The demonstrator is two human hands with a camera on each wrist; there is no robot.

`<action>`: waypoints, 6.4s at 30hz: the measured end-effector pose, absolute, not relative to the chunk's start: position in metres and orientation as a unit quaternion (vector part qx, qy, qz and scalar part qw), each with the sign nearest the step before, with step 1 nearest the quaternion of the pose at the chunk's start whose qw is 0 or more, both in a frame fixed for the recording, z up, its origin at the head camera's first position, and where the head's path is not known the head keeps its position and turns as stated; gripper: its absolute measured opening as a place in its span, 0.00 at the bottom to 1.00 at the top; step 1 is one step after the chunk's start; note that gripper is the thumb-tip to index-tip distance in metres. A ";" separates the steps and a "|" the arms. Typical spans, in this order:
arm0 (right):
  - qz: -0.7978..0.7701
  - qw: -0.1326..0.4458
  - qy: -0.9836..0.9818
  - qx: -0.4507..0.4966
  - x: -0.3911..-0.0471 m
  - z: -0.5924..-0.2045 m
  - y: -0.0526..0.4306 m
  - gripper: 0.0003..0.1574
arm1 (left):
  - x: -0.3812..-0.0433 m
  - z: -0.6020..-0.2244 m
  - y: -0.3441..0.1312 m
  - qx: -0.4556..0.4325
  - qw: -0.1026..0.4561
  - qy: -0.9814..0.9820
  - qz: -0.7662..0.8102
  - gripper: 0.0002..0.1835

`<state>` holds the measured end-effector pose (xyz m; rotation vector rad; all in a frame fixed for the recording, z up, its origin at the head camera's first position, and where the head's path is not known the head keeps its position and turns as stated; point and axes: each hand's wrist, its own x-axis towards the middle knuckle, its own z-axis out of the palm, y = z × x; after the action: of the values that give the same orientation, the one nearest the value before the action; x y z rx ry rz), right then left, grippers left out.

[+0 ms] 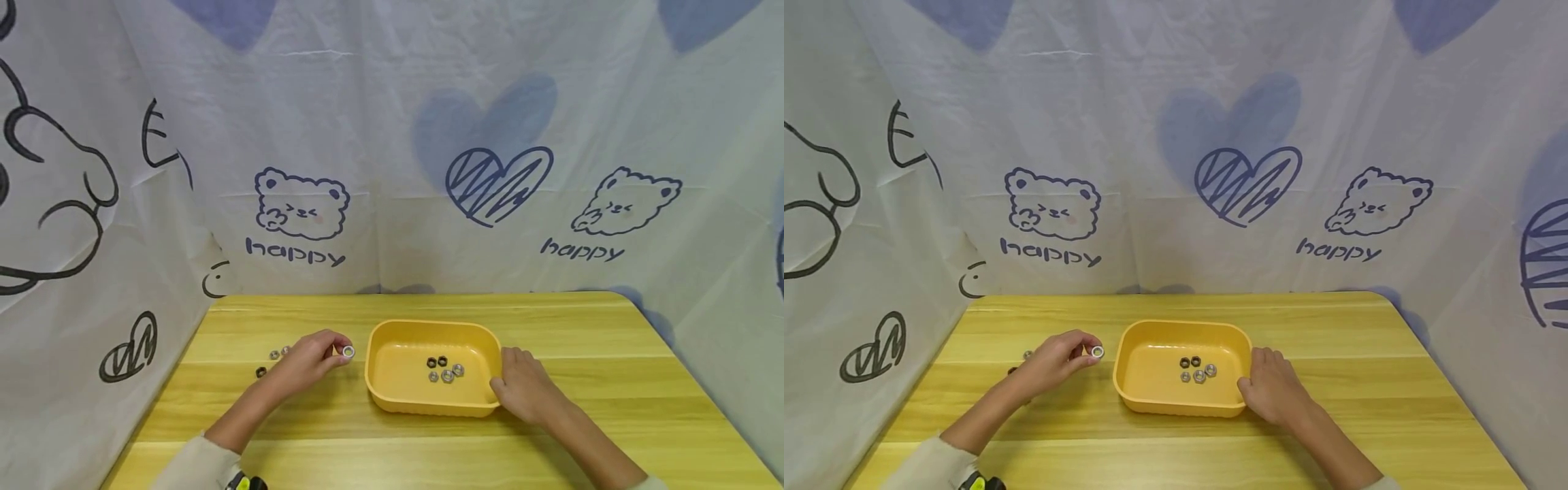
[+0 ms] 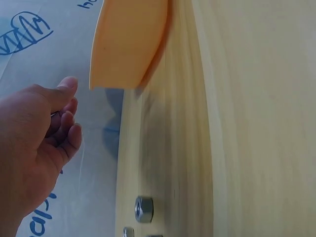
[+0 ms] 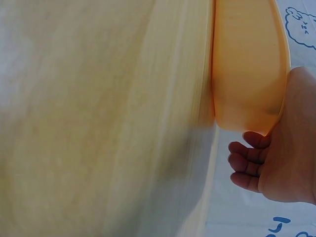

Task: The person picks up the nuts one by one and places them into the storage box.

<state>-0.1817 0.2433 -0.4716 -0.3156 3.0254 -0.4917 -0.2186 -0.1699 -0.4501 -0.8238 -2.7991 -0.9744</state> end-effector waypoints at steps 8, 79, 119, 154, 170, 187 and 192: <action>-0.156 0.025 0.982 -0.105 -0.183 -0.470 0.243 0.24 | -0.223 -0.446 -0.154 -0.280 0.036 -0.901 -0.330 0.10; -0.169 0.030 0.980 -0.100 -0.183 -0.473 0.245 0.30 | -0.272 -0.467 -0.022 -0.267 -0.064 -0.885 -0.375 0.08; -0.160 0.035 0.982 -0.097 -0.182 -0.471 0.242 0.29 | -0.270 -0.476 -0.024 -0.230 -0.080 -0.915 -0.323 0.07; -0.170 0.037 0.980 -0.098 -0.180 -0.470 0.241 0.24 | -0.238 -0.464 -0.037 -0.312 0.085 -0.943 -0.077 0.09; -0.162 0.036 0.981 -0.102 -0.179 -0.467 0.242 0.27 | -0.228 -0.453 -0.064 -0.349 0.104 -0.931 -0.026 0.10; -0.155 0.039 0.982 -0.105 -0.179 -0.469 0.242 0.29 | -0.213 -0.442 -0.103 -0.358 0.161 -0.918 -0.063 0.10; -0.156 0.037 0.981 -0.106 -0.179 -0.469 0.241 0.27 | -0.211 -0.443 -0.110 -0.346 0.174 -0.919 -0.071 0.10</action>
<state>-0.1790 0.2414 -0.4687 -0.3254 3.0133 -0.4775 -0.2115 -0.1104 -0.4428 -0.9806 -2.6067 -0.2019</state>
